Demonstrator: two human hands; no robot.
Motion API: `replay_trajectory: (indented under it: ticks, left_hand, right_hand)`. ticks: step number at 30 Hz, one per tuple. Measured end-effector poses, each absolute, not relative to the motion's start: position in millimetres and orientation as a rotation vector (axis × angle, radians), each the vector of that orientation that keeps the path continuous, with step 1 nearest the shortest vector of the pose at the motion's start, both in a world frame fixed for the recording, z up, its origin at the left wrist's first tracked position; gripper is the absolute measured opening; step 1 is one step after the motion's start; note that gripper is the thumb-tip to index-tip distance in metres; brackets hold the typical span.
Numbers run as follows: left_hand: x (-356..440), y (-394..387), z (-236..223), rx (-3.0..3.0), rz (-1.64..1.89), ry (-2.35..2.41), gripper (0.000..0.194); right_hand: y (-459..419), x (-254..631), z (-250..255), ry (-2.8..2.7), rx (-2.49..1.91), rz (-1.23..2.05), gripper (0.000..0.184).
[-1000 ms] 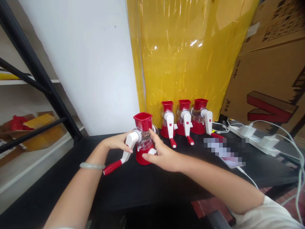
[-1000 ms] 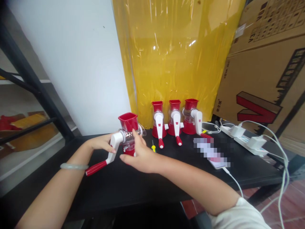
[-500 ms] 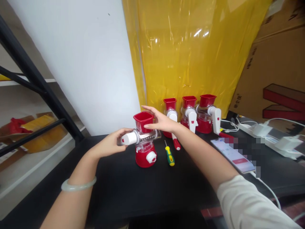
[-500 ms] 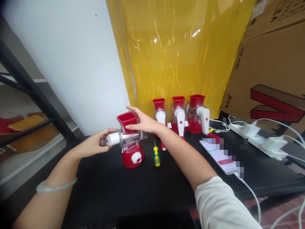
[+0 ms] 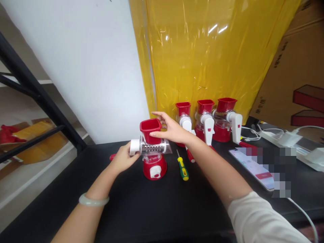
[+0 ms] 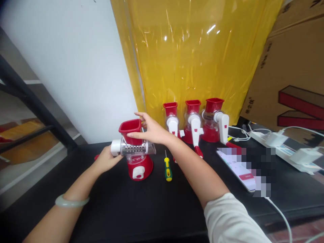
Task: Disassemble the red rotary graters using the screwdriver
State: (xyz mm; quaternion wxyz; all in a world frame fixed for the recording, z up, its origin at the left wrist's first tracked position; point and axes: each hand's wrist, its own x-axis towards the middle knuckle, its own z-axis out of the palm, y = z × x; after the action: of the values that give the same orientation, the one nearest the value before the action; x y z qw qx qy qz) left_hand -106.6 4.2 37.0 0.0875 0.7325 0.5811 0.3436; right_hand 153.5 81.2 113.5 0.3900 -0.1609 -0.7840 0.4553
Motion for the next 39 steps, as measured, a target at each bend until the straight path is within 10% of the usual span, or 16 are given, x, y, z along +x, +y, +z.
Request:
replay_trajectory:
  ticks: [28,39]
  left_hand:
    - [-100.7,7.1,13.2,2.000,1.114,2.213,0.023]
    - [-105.6,9.4,16.1,2.045,1.260,2.014,0.011]
  right_hand:
    - [86.5,155.1,118.1,-1.739,-0.389,0.902,0.048]
    - [127.2,192.1,109.0,-1.864,-0.831,0.193,0.041]
